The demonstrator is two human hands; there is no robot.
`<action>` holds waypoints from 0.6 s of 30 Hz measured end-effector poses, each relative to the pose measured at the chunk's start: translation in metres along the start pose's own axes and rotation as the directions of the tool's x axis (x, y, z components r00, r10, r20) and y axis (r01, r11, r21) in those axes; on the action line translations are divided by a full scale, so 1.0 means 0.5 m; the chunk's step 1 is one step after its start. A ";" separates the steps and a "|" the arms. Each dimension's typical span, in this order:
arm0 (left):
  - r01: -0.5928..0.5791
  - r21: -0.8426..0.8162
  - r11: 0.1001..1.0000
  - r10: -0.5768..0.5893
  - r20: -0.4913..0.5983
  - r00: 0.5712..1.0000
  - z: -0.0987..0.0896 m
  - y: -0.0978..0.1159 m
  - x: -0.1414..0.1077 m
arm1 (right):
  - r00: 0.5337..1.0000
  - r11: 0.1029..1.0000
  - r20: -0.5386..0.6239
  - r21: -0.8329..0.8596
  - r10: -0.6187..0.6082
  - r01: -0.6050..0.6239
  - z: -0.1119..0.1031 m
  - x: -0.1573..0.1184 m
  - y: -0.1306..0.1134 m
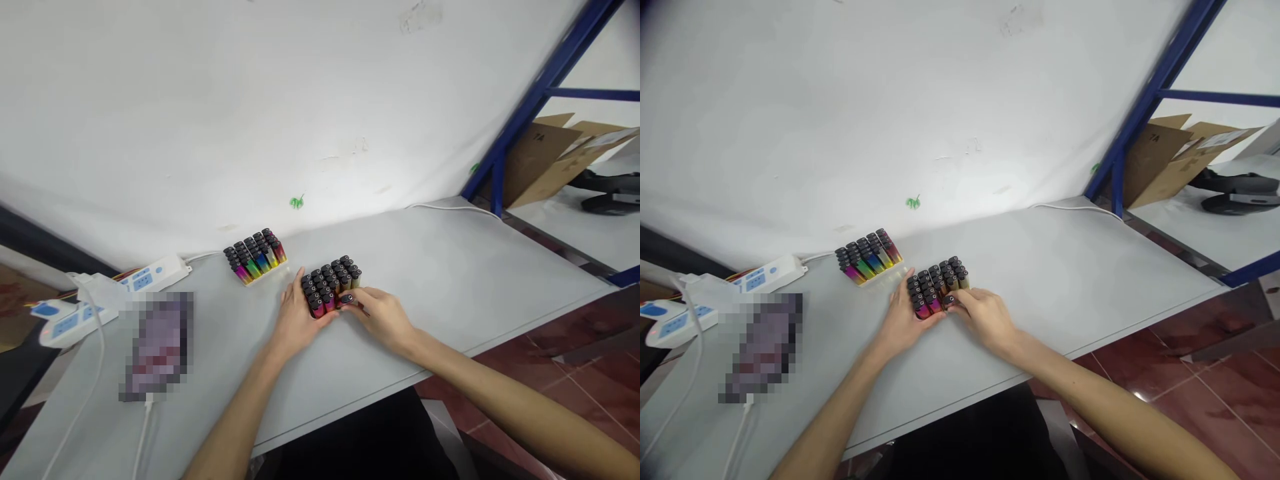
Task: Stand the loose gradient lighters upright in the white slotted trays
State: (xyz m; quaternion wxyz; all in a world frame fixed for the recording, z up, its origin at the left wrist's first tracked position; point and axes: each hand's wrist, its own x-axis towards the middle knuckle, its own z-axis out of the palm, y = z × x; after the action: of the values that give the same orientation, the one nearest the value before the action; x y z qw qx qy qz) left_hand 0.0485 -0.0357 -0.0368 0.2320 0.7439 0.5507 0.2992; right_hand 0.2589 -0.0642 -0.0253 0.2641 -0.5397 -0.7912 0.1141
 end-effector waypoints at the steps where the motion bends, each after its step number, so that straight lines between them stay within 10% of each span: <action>1: 0.006 0.002 1.000 -0.006 0.003 1.000 0.000 0.001 0.000 | 1.000 0.998 0.023 -0.063 0.018 -0.016 -0.002 0.001 -0.004; 18: 0.006 0.010 1.000 -0.006 0.018 1.000 0.000 0.008 -0.002 | 0.958 0.908 0.192 -0.402 0.214 -0.122 -0.035 0.030 -0.074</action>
State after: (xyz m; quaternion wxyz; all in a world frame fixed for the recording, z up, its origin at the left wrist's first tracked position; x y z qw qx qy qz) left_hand 0.0509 -0.0376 -0.0342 0.2344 0.7461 0.5522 0.2890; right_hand 0.2348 -0.0671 0.0111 0.0477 -0.6305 -0.7737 0.0407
